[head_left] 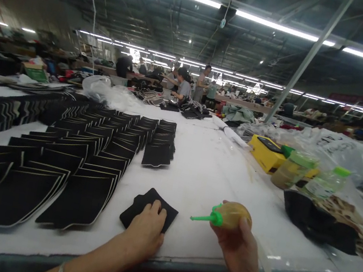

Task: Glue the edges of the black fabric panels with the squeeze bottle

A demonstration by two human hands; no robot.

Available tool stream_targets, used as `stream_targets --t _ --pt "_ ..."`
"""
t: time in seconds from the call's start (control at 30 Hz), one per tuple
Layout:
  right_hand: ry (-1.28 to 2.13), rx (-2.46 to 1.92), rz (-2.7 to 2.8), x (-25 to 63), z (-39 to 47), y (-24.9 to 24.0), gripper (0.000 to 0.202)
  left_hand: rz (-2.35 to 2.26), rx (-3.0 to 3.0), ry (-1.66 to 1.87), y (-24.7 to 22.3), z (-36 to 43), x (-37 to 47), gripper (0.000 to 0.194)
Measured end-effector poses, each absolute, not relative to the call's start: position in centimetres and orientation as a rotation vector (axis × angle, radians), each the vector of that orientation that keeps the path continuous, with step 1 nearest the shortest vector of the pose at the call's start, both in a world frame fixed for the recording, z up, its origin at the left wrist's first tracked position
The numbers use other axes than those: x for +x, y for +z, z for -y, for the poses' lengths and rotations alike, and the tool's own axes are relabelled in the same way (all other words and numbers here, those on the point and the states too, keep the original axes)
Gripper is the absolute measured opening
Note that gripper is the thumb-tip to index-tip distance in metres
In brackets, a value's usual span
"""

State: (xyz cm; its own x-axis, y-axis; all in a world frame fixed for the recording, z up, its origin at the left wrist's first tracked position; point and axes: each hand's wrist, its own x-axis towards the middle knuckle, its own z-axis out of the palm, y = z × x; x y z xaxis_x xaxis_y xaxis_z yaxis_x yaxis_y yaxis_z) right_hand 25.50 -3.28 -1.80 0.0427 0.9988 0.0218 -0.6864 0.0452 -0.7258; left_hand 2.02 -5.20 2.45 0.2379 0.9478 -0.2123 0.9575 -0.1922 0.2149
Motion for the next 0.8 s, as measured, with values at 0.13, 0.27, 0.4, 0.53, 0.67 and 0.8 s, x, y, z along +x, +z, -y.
stream_targets --t 0.13,0.27,0.4,0.53,0.67,0.8 --pt "1.401 -0.671 0.664 25.5 3.2 -2.0 0.040 -1.807 2.230 -0.098 2.5 5.0 3.2 0.045" --pt "1.336 -0.719 0.737 25.2 3.5 -1.5 0.042 -1.832 2.277 -0.117 2.0 4.5 4.1 0.043" --pt "1.181 -0.816 0.844 24.6 4.4 -0.5 0.053 -1.770 2.389 -0.074 1.2 3.9 3.1 0.040" --pt "0.991 -0.921 1.033 23.8 5.0 0.4 0.057 -1.660 2.428 0.062 0.8 3.4 1.2 0.031" --pt "0.702 -1.056 1.290 23.0 5.1 1.0 0.056 -1.592 2.406 0.175 0.5 3.0 0.4 0.036" --pt "0.523 -1.088 1.497 22.5 4.9 1.1 0.054 -1.583 2.383 0.217 0.1 2.6 0.3 0.038"
